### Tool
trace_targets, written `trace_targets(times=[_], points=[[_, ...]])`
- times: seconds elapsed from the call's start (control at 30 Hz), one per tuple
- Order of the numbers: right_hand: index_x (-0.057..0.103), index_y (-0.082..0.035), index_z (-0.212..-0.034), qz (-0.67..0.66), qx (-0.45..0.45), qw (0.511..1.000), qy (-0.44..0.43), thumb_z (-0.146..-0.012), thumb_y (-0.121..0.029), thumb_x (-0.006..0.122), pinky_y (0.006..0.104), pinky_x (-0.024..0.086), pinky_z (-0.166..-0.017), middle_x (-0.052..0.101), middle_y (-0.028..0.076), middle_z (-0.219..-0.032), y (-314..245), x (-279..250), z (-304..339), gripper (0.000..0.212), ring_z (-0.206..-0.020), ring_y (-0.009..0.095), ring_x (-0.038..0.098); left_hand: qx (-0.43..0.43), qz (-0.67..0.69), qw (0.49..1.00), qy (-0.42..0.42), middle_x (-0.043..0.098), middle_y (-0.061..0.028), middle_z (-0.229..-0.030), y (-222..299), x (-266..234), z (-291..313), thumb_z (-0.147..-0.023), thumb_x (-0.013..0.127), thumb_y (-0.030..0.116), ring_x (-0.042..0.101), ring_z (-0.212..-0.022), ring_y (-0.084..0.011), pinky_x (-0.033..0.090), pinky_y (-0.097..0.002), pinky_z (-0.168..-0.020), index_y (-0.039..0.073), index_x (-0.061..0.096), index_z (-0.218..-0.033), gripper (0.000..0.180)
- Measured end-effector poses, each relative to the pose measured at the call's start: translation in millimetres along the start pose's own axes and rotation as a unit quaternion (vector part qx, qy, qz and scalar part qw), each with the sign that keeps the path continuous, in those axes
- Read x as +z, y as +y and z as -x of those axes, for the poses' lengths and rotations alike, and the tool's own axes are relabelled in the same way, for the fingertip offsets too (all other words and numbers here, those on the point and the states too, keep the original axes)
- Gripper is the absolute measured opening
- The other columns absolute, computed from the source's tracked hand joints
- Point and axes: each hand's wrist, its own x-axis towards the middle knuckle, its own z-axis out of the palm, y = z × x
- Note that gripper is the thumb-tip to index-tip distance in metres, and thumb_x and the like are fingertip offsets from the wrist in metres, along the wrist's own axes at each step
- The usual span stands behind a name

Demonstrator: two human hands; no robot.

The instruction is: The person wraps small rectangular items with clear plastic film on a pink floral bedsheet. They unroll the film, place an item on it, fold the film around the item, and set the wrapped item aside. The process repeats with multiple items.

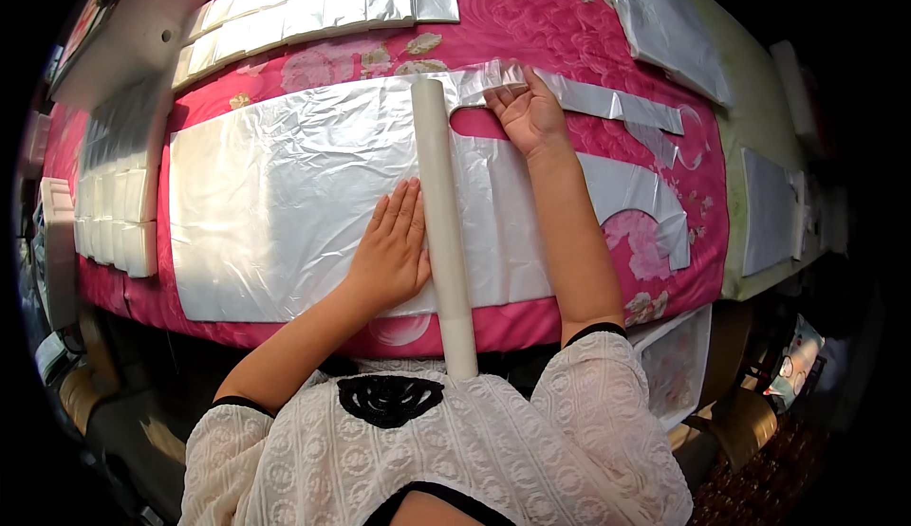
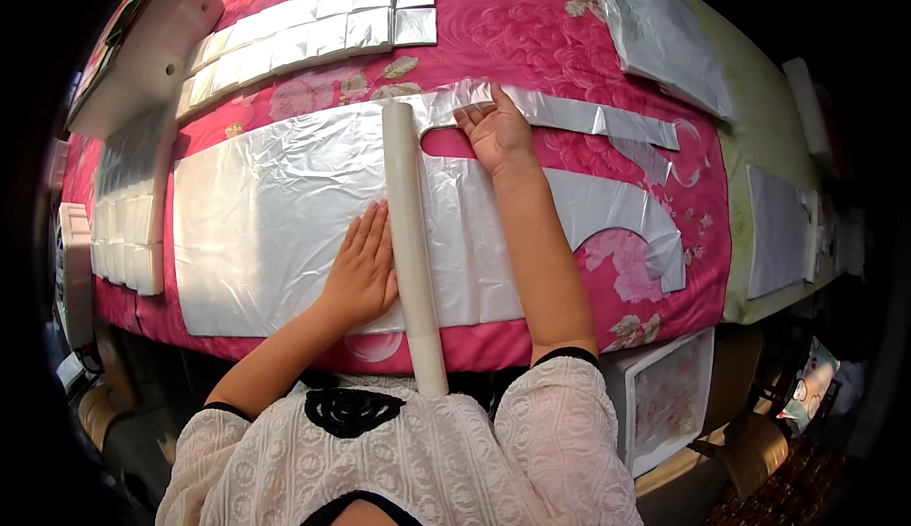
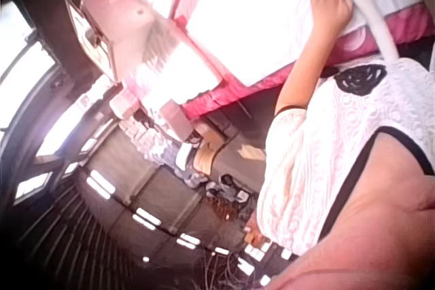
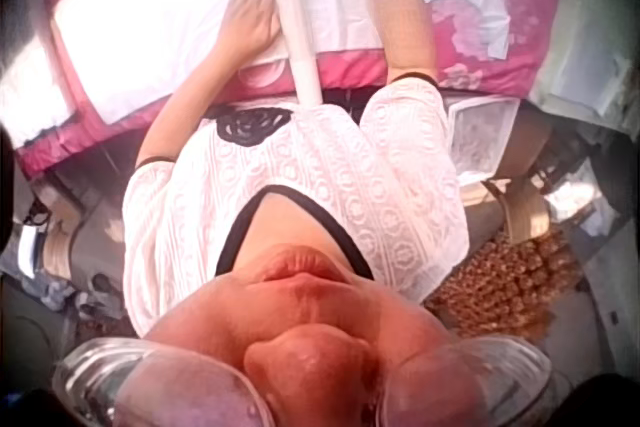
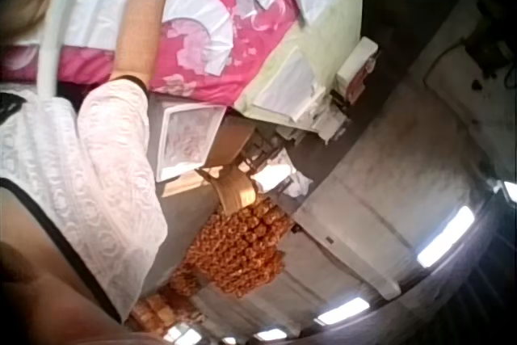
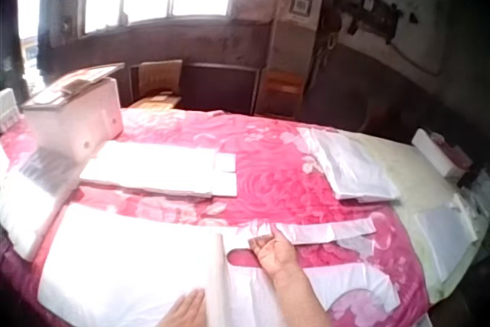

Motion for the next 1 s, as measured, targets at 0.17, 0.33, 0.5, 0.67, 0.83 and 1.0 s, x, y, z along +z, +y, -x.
trace_targets(times=[0.17, 0.33, 0.5, 0.67, 0.83, 1.0], points=[[0.049, -0.006, -0.116, -0.014, -0.152, 0.985, 0.082, -0.093, -0.017, 0.046, 0.0452, 0.043, -0.093, 0.056, 0.009, -0.12, -127.4, -72.9, -32.7, 0.025, -0.113, 0.029, 0.051, 0.001, -0.002, 1.0, -0.005, 0.021, -0.0277, -0.143, 1.1, 1.0, -0.5, -0.079, 0.041, 0.02, 0.017, -0.136, -0.0373, 0.012, -0.0449, -0.111, -0.012, 0.023, -0.135, 0.067], [0.039, -0.005, -0.122, -0.023, -0.221, 0.966, 0.13, -0.096, -0.015, 0.035, 0.0525, 0.045, -0.089, 0.054, 0.013, -0.122, -229.9, -137.9, -31.1, 0.028, -0.111, 0.032, 0.053, 0.003, 0.005, 1.0, -0.002, 0.022, -0.0276, -0.143, 2.0, 1.3, -0.9, -0.079, 0.041, 0.02, 0.017, -0.136, -0.0375, 0.012, -0.0451, -0.111, -0.012, 0.024, -0.135, 0.067], [0.043, -0.001, -0.12, 0.029, -0.282, 0.956, 0.069, -0.097, -0.016, 0.034, 0.0425, 0.045, -0.091, 0.053, 0.016, -0.121, -190.1, -39.0, 25.1, 0.03, -0.113, 0.03, 0.051, -0.002, 0.007, 1.0, 0.004, 0.022, -0.0271, -0.143, 0.9, -1.1, 1.4, -0.08, 0.042, 0.02, 0.017, -0.136, -0.0374, 0.012, -0.045, -0.111, -0.011, 0.025, -0.135, 0.066], [0.042, -0.001, -0.13, 0.244, -0.294, 0.898, -0.219, -0.098, -0.017, 0.036, 0.0307, 0.04, -0.096, 0.055, 0.015, -0.122, -24.2, 92.7, 104.2, 0.037, -0.113, 0.02, 0.052, 0.005, 0.005, 1.0, 0.013, 0.023, -0.0267, -0.143, 0.6, 0.6, 1.2, -0.081, 0.042, 0.02, 0.018, -0.136, -0.0368, 0.013, -0.045, -0.111, -0.011, 0.025, -0.135, 0.065], [0.041, 0.003, -0.129, 0.44, -0.14, 0.789, -0.404, -0.093, -0.013, 0.043, 0.0338, 0.042, -0.091, 0.058, 0.02, -0.113, 179.6, 156.6, 147.4, 0.04, -0.105, 0.03, 0.056, 0.04, -0.122, 0.989, 0.068, 0.021, -0.0253, -0.144, -17.3, 33.5, 1.7, -0.08, 0.042, 0.022, 0.015, -0.137, -0.0358, 0.01, -0.045, -0.112, -0.01, 0.024, -0.136, 0.067], [0.044, 0.002, -0.125, 0.5, -0.162, 0.738, -0.425, -0.085, -0.013, 0.048, 0.0427, 0.039, -0.093, 0.057, 0.026, -0.104, 312.9, 182.7, 158.9, 0.044, -0.111, 0.039, 0.049, 0.022, 0.005, 1.0, 0.012, 0.017, -0.0241, -0.146, -0.4, 14.3, -0.2, -0.078, 0.045, 0.025, 0.012, -0.138, -0.0339, 0.008, -0.043, -0.112, -0.01, 0.021, -0.137, 0.073]])
